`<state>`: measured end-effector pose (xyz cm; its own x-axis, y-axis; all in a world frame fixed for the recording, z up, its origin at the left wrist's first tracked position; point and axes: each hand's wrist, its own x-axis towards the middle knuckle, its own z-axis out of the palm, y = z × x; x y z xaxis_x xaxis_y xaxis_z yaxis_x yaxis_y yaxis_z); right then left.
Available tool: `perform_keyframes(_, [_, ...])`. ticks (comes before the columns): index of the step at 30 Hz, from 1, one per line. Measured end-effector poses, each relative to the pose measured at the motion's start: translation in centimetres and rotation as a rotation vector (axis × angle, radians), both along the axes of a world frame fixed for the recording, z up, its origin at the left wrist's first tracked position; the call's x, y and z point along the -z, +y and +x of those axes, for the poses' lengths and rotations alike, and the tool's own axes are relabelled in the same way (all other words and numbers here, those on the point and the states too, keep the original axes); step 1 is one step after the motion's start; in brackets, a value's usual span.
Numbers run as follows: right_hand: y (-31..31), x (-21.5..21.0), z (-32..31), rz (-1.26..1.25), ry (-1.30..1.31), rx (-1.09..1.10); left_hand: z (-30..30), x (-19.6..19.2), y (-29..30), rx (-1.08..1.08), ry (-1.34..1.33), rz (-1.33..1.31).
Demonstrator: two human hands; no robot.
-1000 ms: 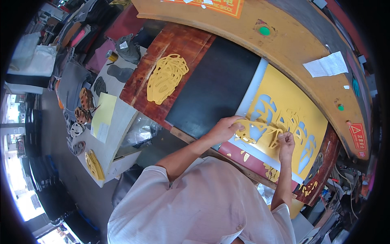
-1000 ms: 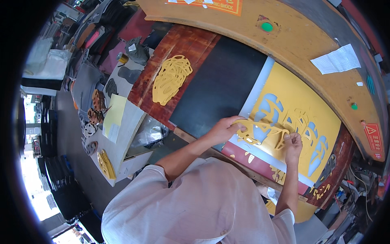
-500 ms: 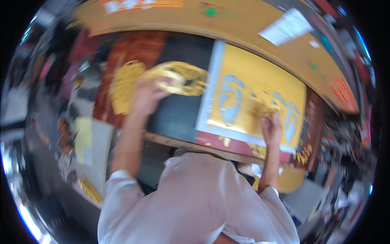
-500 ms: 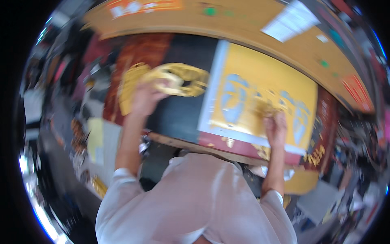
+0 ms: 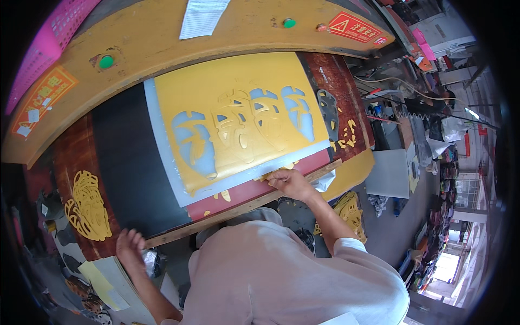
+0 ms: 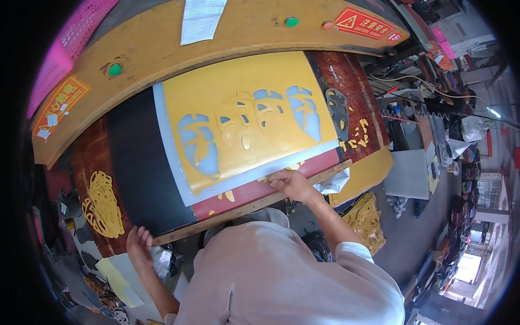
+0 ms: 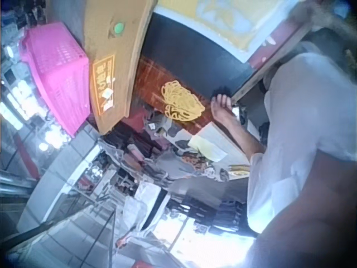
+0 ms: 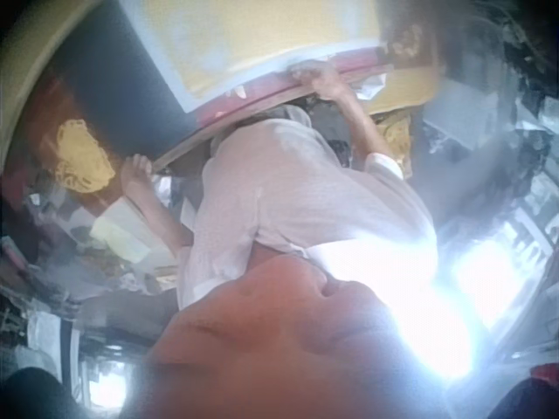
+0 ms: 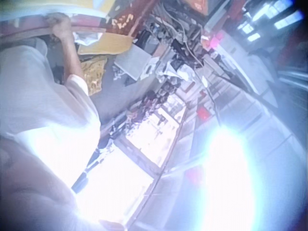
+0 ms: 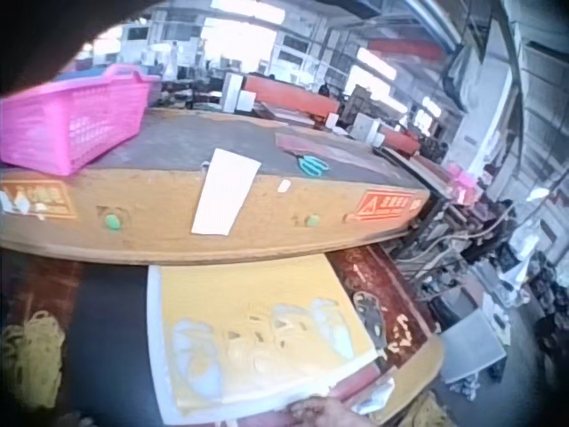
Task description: The person places a yellow sheet on a workbench, positions a dark stencil, and uses a cutting tool to trace and cut out decorative shapes. They remove the cut pieces and place them on the bench, repeating the process with additional stencils and trimming edges with scissors.
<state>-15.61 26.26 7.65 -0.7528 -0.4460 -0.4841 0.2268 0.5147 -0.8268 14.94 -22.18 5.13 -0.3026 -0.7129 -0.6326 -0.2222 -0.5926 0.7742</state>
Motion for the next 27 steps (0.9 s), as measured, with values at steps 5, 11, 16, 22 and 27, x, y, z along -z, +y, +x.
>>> perform_keyframes(5, [2.5, 0.6, -6.5, 0.174, 0.235, 0.270, -14.2, -2.6, 16.6, 0.548, 0.133, 0.014])
perform_keyframes(11, [2.7, 1.1, -9.3, -0.203, -0.369, 0.414, -28.6, -1.5, 29.9, 1.078, 0.316, -0.606])
perform_keyframes(16, [5.0, 2.1, -13.0, -0.013, 0.109, 0.291, -33.7, -1.1, 34.9, 0.987, 0.136, -0.859])
perform_keyframes(22, [4.7, 2.2, -17.4, 0.197, 0.444, 0.110, -34.9, 0.0, 35.3, 0.724, 0.081, -0.216])
perform_keyframes(27, [4.3, 1.4, -22.7, -0.145, -0.221, 0.170, -35.2, 0.2, 35.1, 0.546, 0.127, -0.027])
